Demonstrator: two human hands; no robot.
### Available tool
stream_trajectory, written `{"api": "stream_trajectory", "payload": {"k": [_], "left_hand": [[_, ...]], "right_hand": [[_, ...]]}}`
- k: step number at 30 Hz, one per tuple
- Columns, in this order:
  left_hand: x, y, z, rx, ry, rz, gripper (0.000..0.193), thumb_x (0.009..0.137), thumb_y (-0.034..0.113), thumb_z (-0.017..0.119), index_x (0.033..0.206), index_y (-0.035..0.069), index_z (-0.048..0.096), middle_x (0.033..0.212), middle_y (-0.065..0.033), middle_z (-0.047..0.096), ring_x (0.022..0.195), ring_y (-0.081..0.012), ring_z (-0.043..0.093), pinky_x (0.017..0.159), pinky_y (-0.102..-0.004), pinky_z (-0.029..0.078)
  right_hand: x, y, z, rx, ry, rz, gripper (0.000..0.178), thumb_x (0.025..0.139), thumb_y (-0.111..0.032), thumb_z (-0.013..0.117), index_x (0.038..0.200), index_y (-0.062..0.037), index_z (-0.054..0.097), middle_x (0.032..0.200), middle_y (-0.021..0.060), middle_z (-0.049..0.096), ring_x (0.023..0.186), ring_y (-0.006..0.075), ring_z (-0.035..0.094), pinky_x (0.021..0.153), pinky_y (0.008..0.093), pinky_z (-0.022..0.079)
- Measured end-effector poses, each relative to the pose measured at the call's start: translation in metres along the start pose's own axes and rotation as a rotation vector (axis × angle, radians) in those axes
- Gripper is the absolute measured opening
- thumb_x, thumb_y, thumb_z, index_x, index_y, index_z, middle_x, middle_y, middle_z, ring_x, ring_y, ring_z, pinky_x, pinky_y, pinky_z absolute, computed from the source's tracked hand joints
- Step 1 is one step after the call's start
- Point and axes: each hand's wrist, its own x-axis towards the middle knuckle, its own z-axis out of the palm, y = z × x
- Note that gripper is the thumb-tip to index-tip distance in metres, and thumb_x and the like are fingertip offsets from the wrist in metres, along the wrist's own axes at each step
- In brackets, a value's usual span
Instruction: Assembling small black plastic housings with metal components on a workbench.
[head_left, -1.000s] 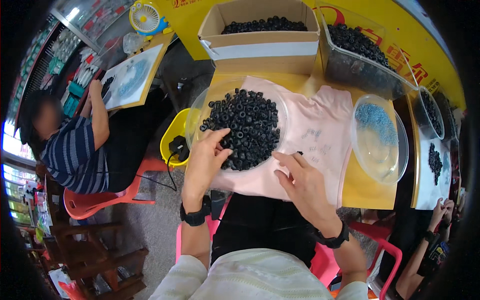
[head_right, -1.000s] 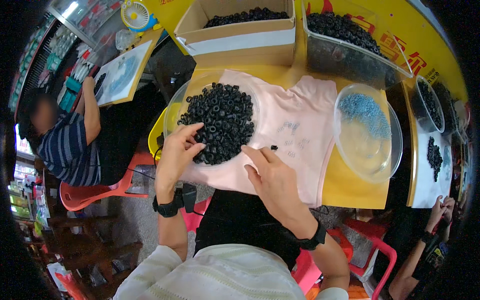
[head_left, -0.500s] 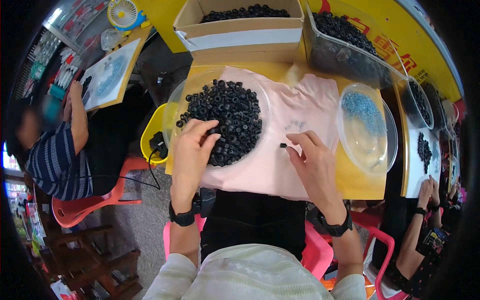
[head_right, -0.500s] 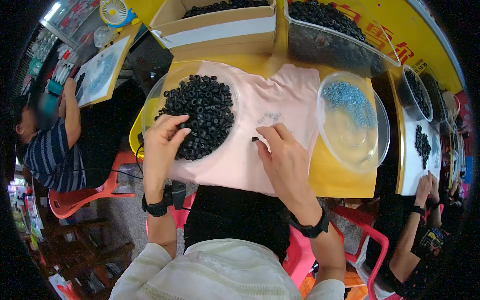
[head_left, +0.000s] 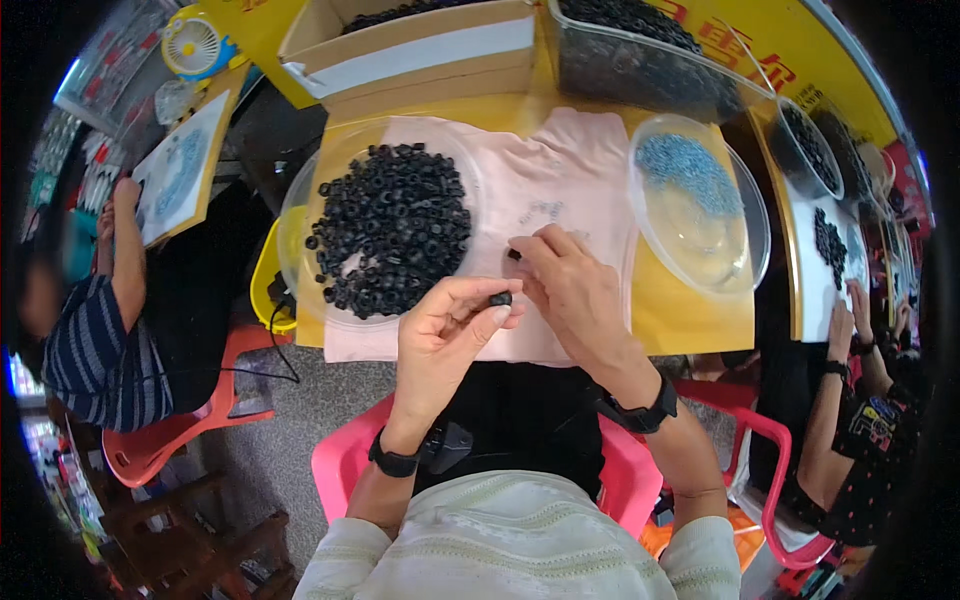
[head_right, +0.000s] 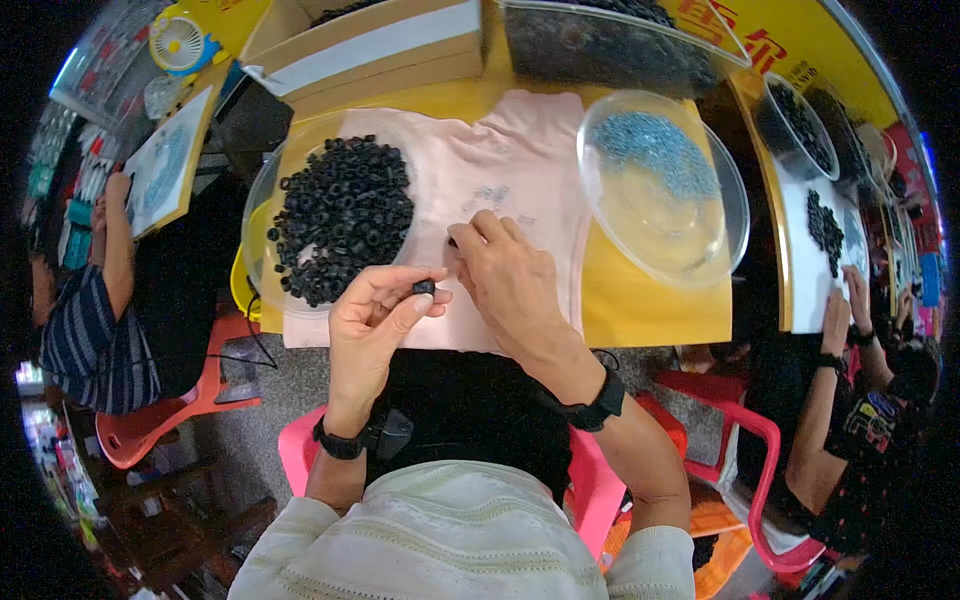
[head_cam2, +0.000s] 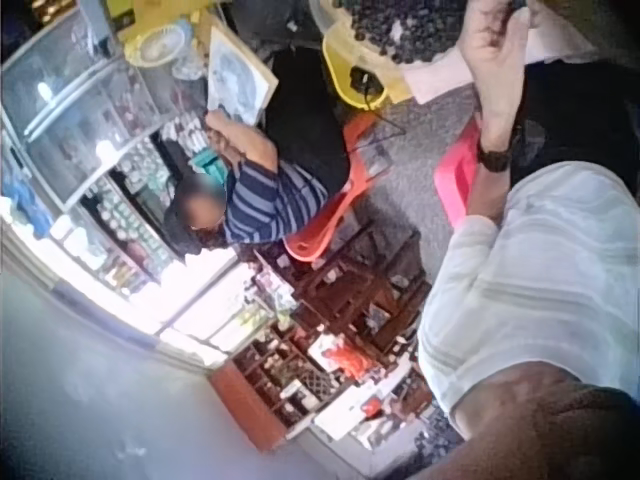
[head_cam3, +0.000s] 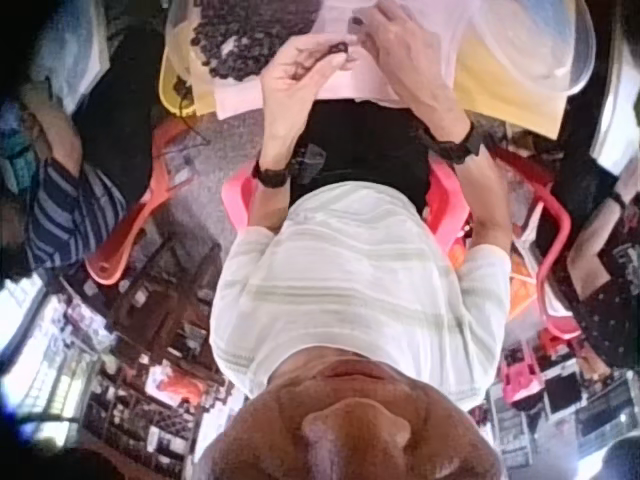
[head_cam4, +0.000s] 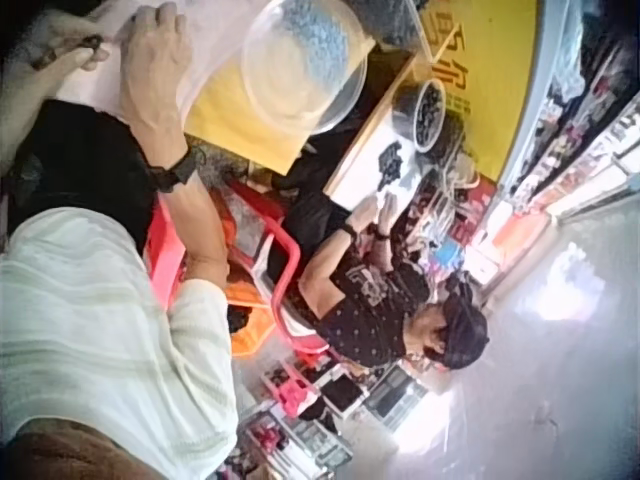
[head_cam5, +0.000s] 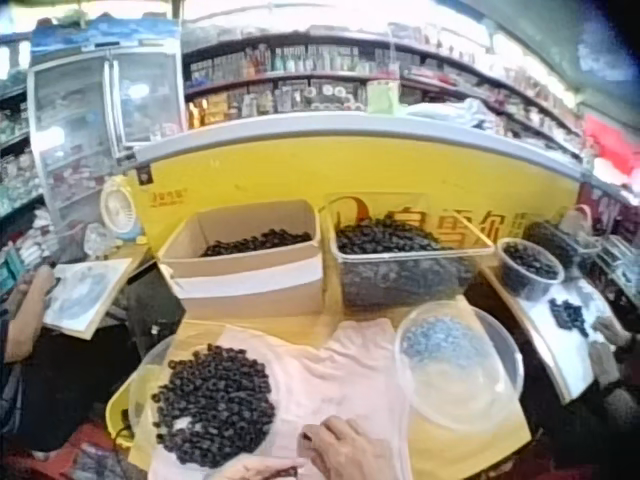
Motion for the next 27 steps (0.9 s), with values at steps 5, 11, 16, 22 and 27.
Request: {"api": "stream_trajectory", "payload": {"k": [5, 11, 16, 22, 27], "left_hand": [[0.003, -0.019, 0.012, 0.172, -0.036, -0.015, 0.02, 0.091, -0.003, 0.063, 0.111, -0.003, 0.065, 0.114, -0.0111, 0.067, 0.1, -0.0159, 0.065, 0.088, -0.0291, 0.053], [0.013, -0.035, 0.024, 0.117, -0.039, -0.045, 0.023, 0.091, -0.002, 0.063, 0.114, -0.003, 0.064, 0.107, -0.0109, 0.067, 0.099, -0.0174, 0.066, 0.089, -0.0308, 0.053], [0.013, -0.031, 0.026, -0.033, 0.01, -0.132, 0.027, 0.092, 0.0, 0.062, 0.119, -0.004, 0.059, 0.106, -0.0132, 0.067, 0.097, -0.0196, 0.067, 0.089, -0.0329, 0.054], [0.008, -0.023, 0.025, -0.147, -0.031, -0.158, 0.023, 0.093, 0.002, 0.061, 0.116, -0.003, 0.058, 0.109, -0.0146, 0.066, 0.1, -0.0224, 0.067, 0.09, -0.0335, 0.054], [0.002, -0.022, 0.024, -0.215, -0.014, -0.128, 0.027, 0.095, 0.002, 0.059, 0.121, -0.004, 0.056, 0.112, -0.0159, 0.066, 0.101, -0.0228, 0.066, 0.09, -0.0329, 0.054]], "right_hand": [[-0.022, 0.036, -0.033, 0.0, 0.15, 0.206, 0.019, 0.083, -0.009, 0.066, 0.102, -0.0085, 0.065, 0.093, 0.0097, 0.062, 0.08, 0.032, 0.064, 0.069, 0.04, 0.051], [-0.029, 0.042, -0.028, 0.164, 0.113, 0.18, 0.014, 0.082, -0.007, 0.067, 0.095, -0.0077, 0.064, 0.092, 0.0106, 0.062, 0.077, 0.0323, 0.063, 0.066, 0.0399, 0.05], [-0.02, 0.032, -0.015, 0.092, 0.067, 0.085, 0.01, 0.081, -0.007, 0.065, 0.091, -0.0082, 0.063, 0.088, 0.0087, 0.059, 0.081, 0.0283, 0.063, 0.065, 0.0388, 0.051], [-0.017, 0.032, -0.009, 0.024, 0.072, -0.012, 0.014, 0.081, -0.006, 0.067, 0.094, -0.0053, 0.062, 0.086, 0.01, 0.059, 0.08, 0.0306, 0.063, 0.065, 0.0387, 0.05], [-0.021, 0.028, -0.014, 0.131, 0.123, 0.071, 0.012, 0.082, -0.003, 0.063, 0.092, -0.0041, 0.057, 0.089, 0.0129, 0.059, 0.083, 0.0316, 0.061, 0.067, 0.0408, 0.05]]}}
